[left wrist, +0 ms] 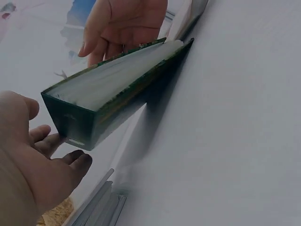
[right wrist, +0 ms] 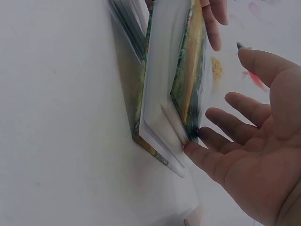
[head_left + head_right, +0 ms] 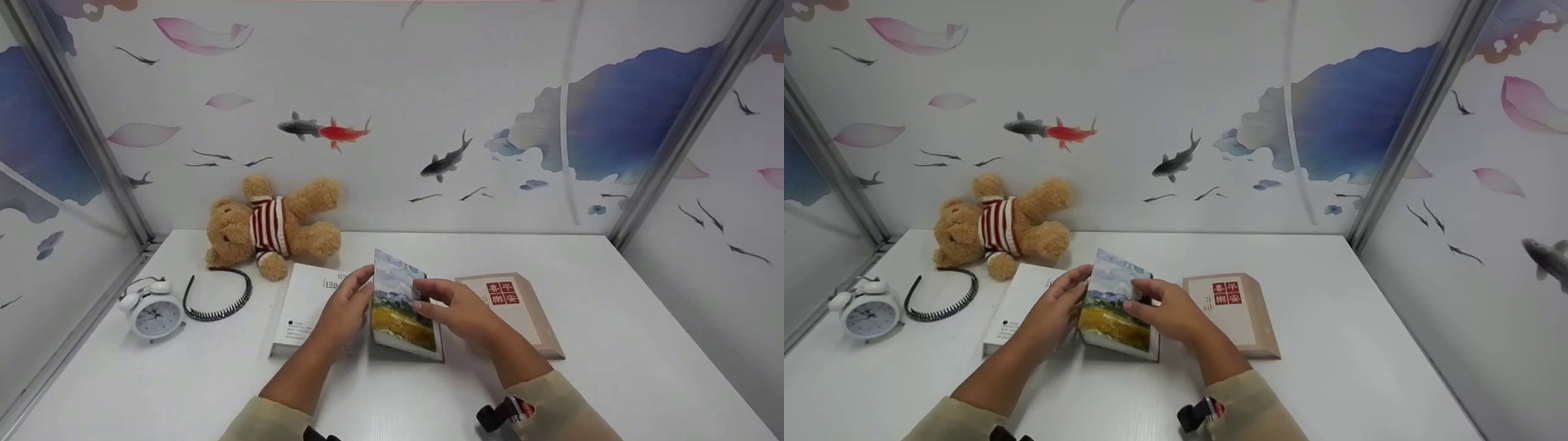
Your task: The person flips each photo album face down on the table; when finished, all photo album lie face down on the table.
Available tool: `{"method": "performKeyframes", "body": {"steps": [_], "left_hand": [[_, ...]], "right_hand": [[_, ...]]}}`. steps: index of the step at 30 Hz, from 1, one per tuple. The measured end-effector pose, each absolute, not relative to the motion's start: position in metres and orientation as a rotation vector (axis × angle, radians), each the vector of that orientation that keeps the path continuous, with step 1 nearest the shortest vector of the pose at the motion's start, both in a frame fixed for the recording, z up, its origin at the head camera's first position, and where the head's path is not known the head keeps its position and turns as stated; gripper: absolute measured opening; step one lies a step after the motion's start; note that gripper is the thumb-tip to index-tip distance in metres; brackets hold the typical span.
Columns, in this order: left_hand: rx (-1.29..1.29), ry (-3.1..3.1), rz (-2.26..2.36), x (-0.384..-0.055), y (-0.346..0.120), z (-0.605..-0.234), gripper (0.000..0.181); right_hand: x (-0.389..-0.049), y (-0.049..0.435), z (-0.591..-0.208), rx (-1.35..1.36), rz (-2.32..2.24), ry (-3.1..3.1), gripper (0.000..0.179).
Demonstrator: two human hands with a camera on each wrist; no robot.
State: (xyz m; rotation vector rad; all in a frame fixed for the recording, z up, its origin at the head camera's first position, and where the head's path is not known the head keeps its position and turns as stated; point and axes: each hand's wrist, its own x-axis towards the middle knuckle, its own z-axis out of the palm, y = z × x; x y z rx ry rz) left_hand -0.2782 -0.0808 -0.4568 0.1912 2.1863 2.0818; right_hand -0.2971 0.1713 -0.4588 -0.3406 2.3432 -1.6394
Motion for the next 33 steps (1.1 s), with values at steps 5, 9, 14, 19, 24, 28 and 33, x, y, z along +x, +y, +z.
{"method": "performKeyframes", "body": {"steps": [5,9,14,19,24,28,33], "left_hand": [[0.221,2.075,2.14,-0.279,-0.08,-0.46,0.051],[0.23,2.072,2.161,-0.279,-0.078,-0.46,0.053],[0.218,2.079,2.197,-0.278,-0.074,-0.455,0.055],[0.263,2.14,2.177,-0.275,-0.071,-0.451,0.054],[0.371,2.171,2.159,-0.27,-0.072,-0.447,0.058],[0.439,2.135,2.17,-0.265,-0.072,-0.442,0.065],[0.436,2.143,2.145,-0.265,-0.072,-0.44,0.069]], "right_hand": [[-0.296,0.169,-0.458,-0.317,-1.701,2.308,0.065],[-0.294,0.167,-0.456,-0.329,-1.667,2.338,0.066],[-0.291,0.163,-0.449,-0.431,-1.59,2.406,0.066],[-0.284,0.158,-0.441,-0.473,-1.624,2.389,0.067],[-0.275,0.153,-0.429,-0.558,-1.75,2.293,0.067],[-0.271,0.149,-0.423,-0.593,-1.86,2.199,0.07],[-0.272,0.148,-0.423,-0.559,-1.89,2.181,0.073]]}}
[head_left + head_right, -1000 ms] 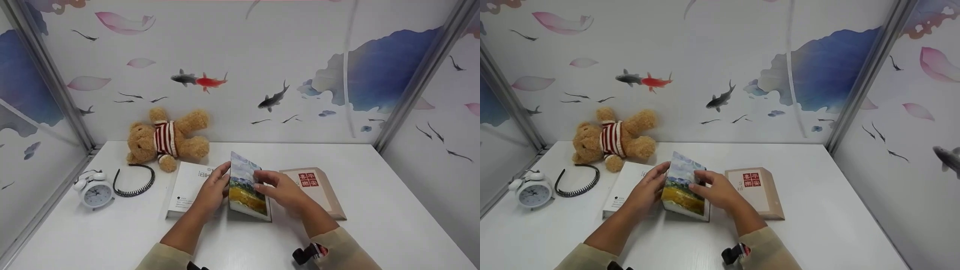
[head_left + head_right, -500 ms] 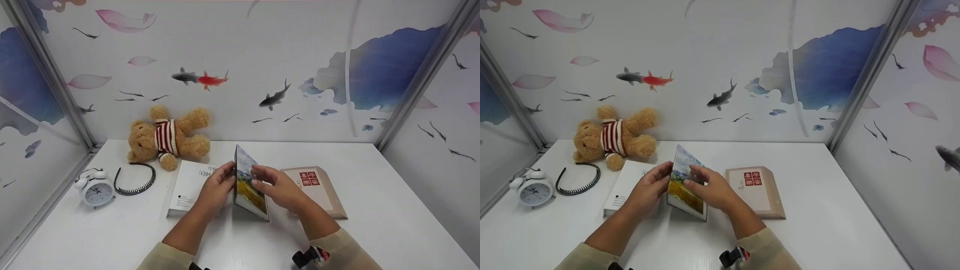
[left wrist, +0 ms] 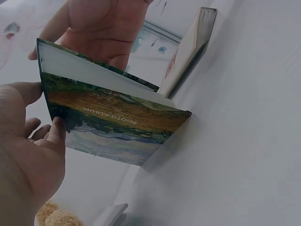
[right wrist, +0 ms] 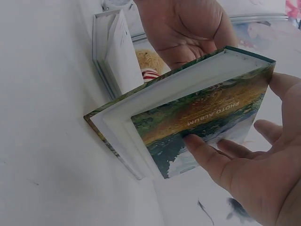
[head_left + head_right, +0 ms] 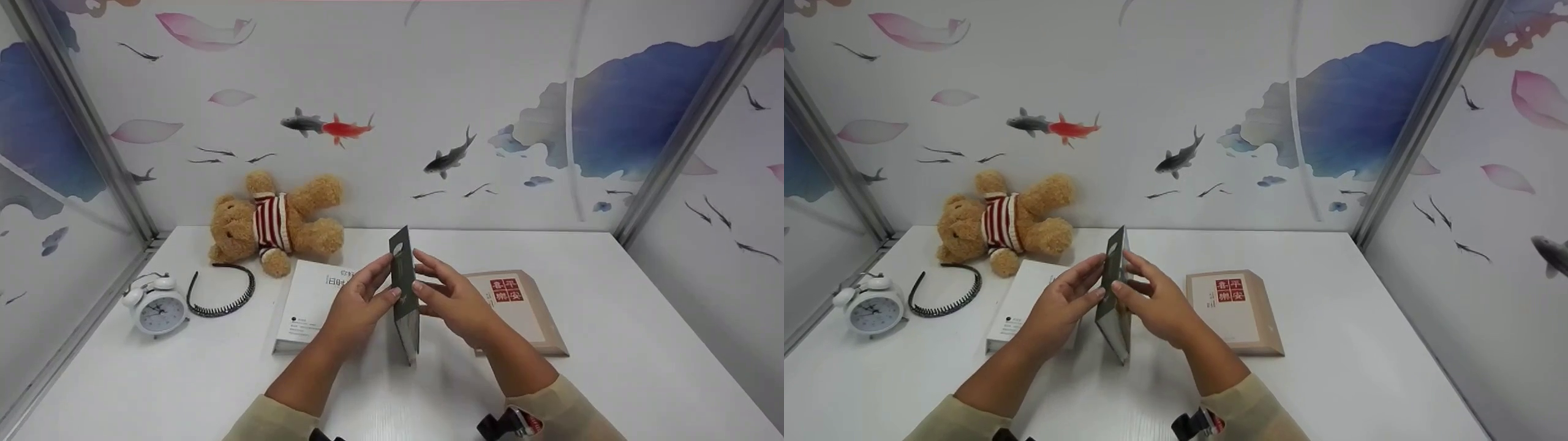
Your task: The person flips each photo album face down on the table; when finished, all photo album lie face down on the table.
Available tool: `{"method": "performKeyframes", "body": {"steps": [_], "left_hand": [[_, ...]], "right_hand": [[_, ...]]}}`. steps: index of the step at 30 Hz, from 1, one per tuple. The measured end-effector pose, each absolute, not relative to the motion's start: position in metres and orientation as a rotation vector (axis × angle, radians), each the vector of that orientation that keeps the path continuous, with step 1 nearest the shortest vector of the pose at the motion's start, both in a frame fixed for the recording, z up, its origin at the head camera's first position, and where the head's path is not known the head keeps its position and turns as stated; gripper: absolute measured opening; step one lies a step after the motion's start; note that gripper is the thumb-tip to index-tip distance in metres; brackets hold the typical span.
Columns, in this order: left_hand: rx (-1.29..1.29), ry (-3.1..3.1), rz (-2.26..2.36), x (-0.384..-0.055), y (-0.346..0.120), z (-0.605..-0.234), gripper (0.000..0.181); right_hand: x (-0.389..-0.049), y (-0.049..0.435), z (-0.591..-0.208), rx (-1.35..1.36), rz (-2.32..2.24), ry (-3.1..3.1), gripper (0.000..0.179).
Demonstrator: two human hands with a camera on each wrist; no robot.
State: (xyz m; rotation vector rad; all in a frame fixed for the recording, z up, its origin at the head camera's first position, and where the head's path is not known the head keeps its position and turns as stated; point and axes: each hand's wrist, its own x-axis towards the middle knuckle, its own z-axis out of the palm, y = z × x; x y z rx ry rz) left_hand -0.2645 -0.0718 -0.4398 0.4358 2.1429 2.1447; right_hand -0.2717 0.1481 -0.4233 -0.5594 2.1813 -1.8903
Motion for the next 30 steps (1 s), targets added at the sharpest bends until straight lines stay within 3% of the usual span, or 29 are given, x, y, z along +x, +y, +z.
{"method": "performKeyframes", "body": {"steps": [7,15,30], "left_hand": [[0.297,2.151,2.059,-0.268,-0.071,-0.443,0.075],[0.363,2.053,2.067,-0.27,-0.072,-0.448,0.066],[0.255,2.08,1.855,-0.267,-0.075,-0.458,0.068]], "right_hand": [[-0.275,0.15,-0.426,-0.464,-1.875,2.181,0.07],[-0.28,0.153,-0.427,-0.369,-1.901,2.132,0.067],[-0.288,0.167,-0.43,-0.447,-1.889,2.243,0.069]]}}
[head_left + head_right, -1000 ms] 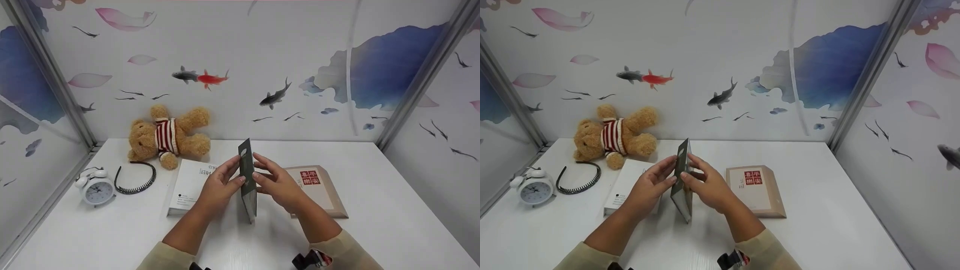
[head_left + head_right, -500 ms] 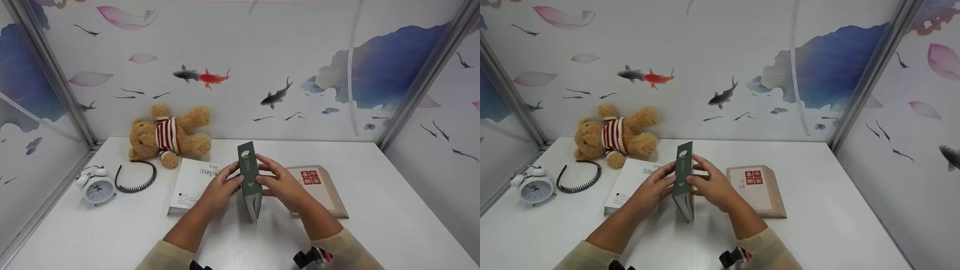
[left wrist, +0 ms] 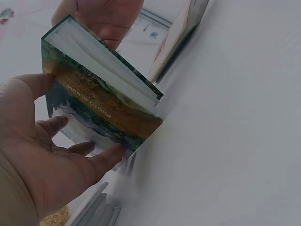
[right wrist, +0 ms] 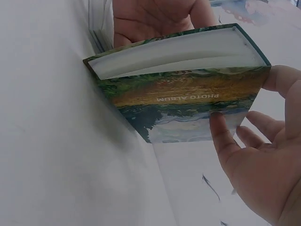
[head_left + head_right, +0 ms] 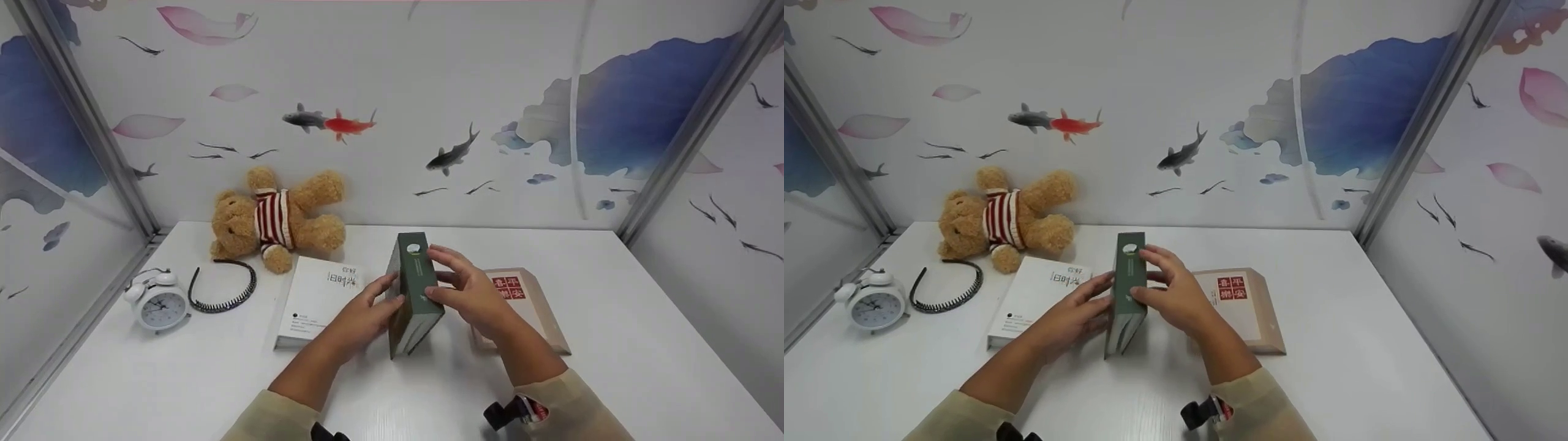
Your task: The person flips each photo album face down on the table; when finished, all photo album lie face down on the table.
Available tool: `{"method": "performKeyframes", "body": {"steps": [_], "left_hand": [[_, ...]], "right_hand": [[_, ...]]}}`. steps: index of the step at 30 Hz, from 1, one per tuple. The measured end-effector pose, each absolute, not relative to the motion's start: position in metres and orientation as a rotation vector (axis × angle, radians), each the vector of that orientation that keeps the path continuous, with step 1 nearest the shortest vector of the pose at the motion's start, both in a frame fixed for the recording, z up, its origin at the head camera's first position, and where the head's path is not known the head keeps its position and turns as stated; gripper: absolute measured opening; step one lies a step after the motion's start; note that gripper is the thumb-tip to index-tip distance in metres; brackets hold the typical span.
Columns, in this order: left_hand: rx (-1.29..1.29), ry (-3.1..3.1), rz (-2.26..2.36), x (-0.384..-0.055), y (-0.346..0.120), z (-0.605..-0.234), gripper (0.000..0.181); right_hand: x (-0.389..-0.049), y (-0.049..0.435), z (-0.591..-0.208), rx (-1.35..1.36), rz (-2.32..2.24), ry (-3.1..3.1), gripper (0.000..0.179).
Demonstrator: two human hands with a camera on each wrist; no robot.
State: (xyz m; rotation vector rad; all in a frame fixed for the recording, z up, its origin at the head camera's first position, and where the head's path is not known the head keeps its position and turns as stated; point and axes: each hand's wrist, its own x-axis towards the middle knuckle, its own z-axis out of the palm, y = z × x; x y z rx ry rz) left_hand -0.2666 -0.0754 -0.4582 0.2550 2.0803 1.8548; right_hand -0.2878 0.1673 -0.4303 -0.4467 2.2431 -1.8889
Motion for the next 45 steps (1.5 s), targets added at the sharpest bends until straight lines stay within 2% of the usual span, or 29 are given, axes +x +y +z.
{"method": "performKeyframes", "body": {"steps": [9,20,45], "left_hand": [[0.382,2.327,1.617,-0.269,-0.073,-0.465,0.072],[0.417,2.477,1.448,-0.267,-0.07,-0.469,0.073],[0.411,2.598,1.238,-0.261,-0.06,-0.468,0.063]], "right_hand": [[-0.293,0.175,-0.434,-0.347,-1.643,2.505,0.076],[-0.302,0.185,-0.444,-0.173,-1.502,2.569,0.081],[-0.303,0.189,-0.451,-0.135,-1.262,2.568,0.08]]}}
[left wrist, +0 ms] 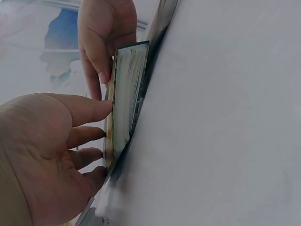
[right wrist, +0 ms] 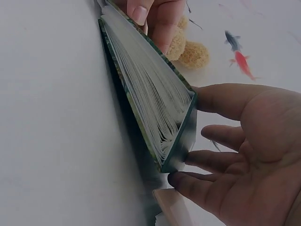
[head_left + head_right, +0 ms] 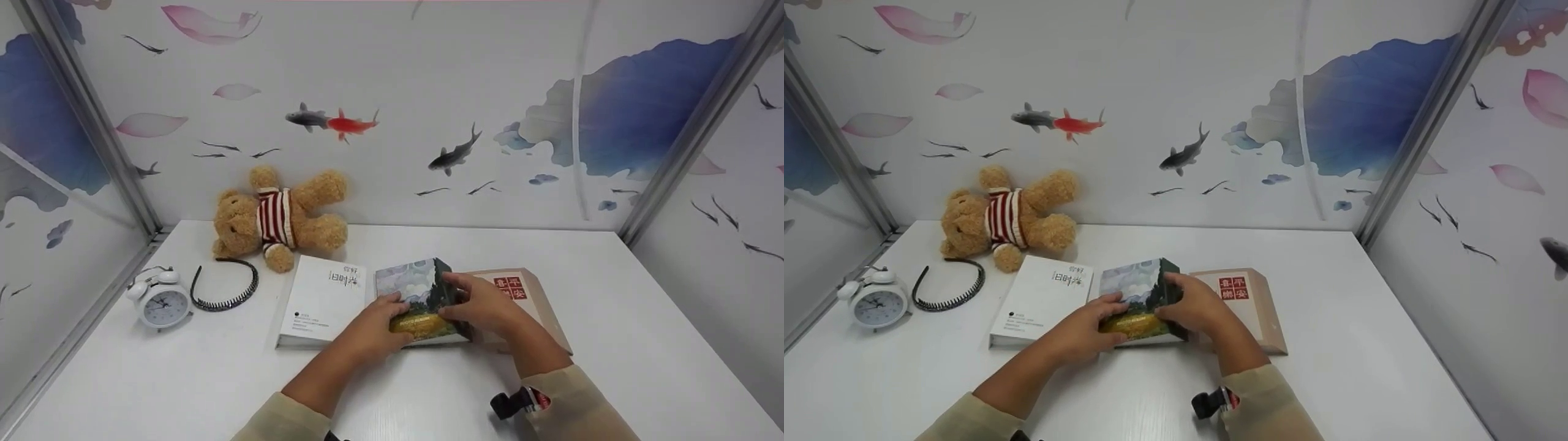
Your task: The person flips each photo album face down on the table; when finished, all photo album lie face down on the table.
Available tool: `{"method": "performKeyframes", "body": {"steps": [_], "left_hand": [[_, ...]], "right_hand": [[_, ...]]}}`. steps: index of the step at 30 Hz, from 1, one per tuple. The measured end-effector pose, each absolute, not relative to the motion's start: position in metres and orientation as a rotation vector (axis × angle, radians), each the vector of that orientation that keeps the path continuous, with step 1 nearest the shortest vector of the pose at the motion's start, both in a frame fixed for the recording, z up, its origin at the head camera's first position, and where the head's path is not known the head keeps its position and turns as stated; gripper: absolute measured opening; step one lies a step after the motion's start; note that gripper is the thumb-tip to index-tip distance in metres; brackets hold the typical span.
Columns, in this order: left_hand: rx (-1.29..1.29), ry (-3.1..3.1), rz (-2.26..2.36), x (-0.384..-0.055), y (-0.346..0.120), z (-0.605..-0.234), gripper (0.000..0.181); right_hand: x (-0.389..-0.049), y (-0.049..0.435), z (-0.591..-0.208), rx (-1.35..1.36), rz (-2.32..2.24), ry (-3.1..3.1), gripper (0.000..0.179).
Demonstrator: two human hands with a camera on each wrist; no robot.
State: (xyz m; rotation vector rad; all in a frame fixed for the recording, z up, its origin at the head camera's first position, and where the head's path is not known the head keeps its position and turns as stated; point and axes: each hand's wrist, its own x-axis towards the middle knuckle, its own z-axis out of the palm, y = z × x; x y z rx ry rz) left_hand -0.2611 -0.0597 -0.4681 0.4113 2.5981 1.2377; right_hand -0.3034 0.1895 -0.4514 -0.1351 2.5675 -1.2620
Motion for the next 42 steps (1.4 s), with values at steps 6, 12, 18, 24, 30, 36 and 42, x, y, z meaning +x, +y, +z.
{"method": "performKeyframes", "body": {"steps": [6,12,18,24,30,36,42], "left_hand": [[0.412,2.617,1.2,-0.26,-0.059,-0.466,0.062],[0.424,2.627,1.187,-0.26,-0.059,-0.467,0.062],[0.437,2.626,1.184,-0.26,-0.059,-0.468,0.062],[0.426,2.616,1.182,-0.261,-0.06,-0.468,0.061],[0.421,2.6,1.211,-0.262,-0.06,-0.466,0.061],[0.335,2.49,1.499,-0.267,-0.071,-0.461,0.06],[0.071,2.459,1.822,-0.276,-0.094,-0.448,0.049]], "right_hand": [[-0.303,0.188,-0.451,-0.129,-1.223,2.588,0.08],[-0.303,0.188,-0.451,-0.152,-1.239,2.599,0.078],[-0.302,0.186,-0.451,-0.132,-1.231,2.624,0.071],[-0.3,0.186,-0.45,-0.102,-1.191,2.641,0.07],[-0.299,0.184,-0.447,-0.091,-1.185,2.644,0.07],[-0.296,0.171,-0.438,-0.135,-1.28,2.669,0.066],[-0.289,0.135,-0.431,-0.212,-1.41,2.615,0.058]]}}
